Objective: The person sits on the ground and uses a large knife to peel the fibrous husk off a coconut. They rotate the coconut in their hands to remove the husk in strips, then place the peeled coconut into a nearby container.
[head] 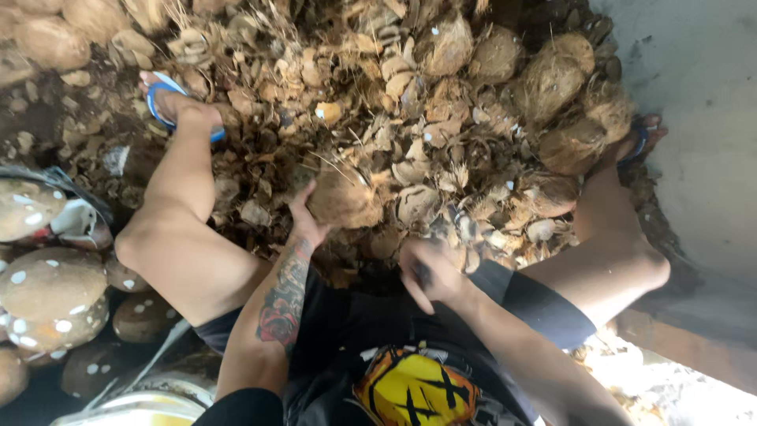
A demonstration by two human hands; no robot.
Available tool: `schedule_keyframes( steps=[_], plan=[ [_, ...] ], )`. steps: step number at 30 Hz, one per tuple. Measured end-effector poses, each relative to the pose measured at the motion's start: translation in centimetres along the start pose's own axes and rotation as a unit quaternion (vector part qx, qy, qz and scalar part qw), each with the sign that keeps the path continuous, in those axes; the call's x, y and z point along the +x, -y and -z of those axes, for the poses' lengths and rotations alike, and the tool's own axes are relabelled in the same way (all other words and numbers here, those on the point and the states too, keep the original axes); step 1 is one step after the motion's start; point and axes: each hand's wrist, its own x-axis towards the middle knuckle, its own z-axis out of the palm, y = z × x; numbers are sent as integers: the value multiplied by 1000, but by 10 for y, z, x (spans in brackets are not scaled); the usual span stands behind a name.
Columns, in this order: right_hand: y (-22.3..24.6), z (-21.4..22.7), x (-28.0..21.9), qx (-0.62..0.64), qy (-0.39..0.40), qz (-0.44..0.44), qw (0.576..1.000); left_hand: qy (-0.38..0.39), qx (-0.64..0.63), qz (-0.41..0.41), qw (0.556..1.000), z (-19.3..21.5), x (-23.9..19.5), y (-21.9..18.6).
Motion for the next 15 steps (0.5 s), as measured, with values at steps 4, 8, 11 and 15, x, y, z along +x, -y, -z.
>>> schedule_keyframes(
  steps=[4, 8, 11, 15],
  plan=[
    [-76, -26, -3, 8, 5, -424, 906, 1, -49, -28, 998, 11, 11, -3],
    [-34, -16, -9, 174, -44, -311, 933, 6, -114, 5, 993, -5, -7, -11],
    [46, 8, -8, 87, -45, -82, 992, 40, -137, 22, 989, -41, -35, -34],
    [82, 21, -11, 55, -45, 163, 984, 136, -2, -9, 991, 0, -16, -40]
  ],
)
